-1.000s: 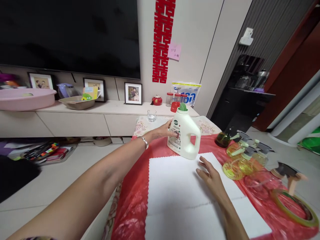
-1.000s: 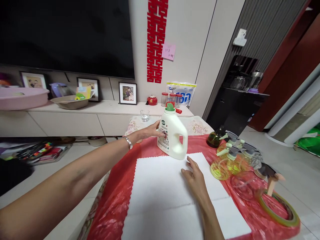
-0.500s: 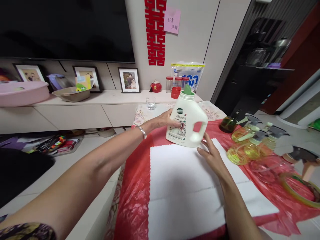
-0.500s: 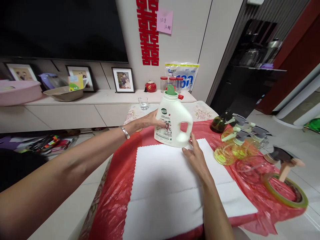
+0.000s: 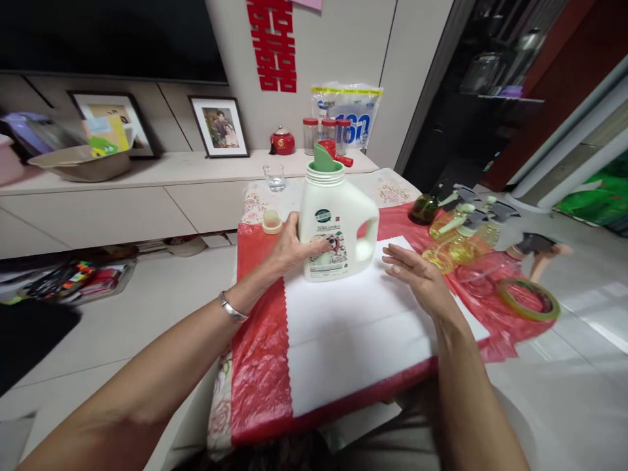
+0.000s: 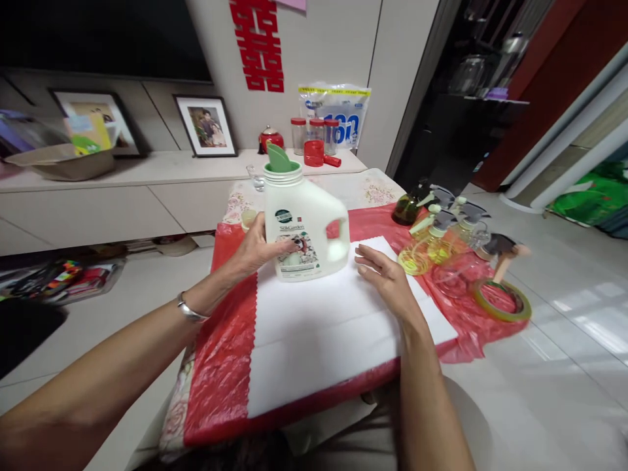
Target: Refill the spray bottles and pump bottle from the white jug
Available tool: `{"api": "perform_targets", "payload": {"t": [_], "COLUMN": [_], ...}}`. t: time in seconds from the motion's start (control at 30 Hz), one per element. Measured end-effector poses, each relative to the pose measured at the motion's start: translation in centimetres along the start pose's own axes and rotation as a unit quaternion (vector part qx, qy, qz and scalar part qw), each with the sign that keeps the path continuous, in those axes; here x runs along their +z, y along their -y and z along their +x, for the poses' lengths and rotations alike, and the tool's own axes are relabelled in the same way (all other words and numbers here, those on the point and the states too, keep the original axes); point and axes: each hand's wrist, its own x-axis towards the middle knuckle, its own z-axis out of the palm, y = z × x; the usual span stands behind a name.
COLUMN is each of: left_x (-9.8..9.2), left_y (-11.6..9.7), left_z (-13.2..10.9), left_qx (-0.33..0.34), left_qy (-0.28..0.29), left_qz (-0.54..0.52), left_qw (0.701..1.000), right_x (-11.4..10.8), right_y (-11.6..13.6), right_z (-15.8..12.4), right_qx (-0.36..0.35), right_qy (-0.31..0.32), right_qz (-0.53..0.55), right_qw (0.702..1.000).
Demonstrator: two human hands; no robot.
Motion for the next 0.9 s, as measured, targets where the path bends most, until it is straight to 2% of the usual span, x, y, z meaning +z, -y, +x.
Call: {"api": "perform_targets", "payload": {"t": [0.1,0.2,0.23,0.37,0.4,0.43,0.57,0.6,0.67,0.73,0.83,0.9], "left_x": [0.0,-0.1,-0.1,0.1,0.3,0.4,0.7,0.8,1.2,1.6,2.2,2.4], "left_y": [0.4,0.3,0.3,0.3,0.1,-0.2,-3.2,-4.2,-5.7,-6.6,-6.3,-5.7], "left_z": [-0.4,-1.5,-2.3,-7.4,-8.8,-10.1,-12.9,-13.2,-13.5,-13.8,-14.4,-14.6], "left_qx": [-0.009,-0.012,-0.017,-0.067,-0.069,-0.071,-0.086,-0.068,-0.004,0.067,0.14,0.167], "left_qy": [0.02,0.031,0.01,-0.166,-0.184,-0.18,-0.028,-0.016,-0.036,-0.063,-0.092,-0.111], "left_qz": [-0.023,-0.017,-0.002,0.053,0.05,0.052,0.124,0.149,0.211,0.278,0.364,0.409], "left_qw": [0.999,0.999,1.0,0.982,0.979,0.98,0.988,0.986,0.977,0.956,0.916,0.89], "right_x": [-1.2,-1.4,-1.2,0.6,1.2,1.9,5.4,6.5,8.5,10.4,12.3,12.9], "right_y": [-0.2,-0.7,-0.9,-1.3,-1.3,-1.1,0.8,1.7,3.7,5.5,6.6,6.3], "right_z": [-1.5,-2.7,-3.1,-4.1,-4.2,-4.3,-4.6,-4.9,-5.8,-7.1,-8.6,-8.8], "right_qx": [0.022,0.027,0.026,0.01,0.006,0.004,-0.007,-0.017,-0.052,-0.148,-0.287,-0.341], "right_qy": [-0.039,-0.08,-0.091,-0.108,-0.107,-0.104,-0.08,-0.072,-0.06,-0.065,-0.135,-0.163], "right_qz": [0.045,0.072,0.079,0.094,0.093,0.089,0.046,0.03,-0.012,-0.146,-0.302,-0.371], "right_qw": [0.998,0.994,0.992,0.99,0.99,0.991,0.996,0.997,0.997,0.976,0.899,0.848]}}
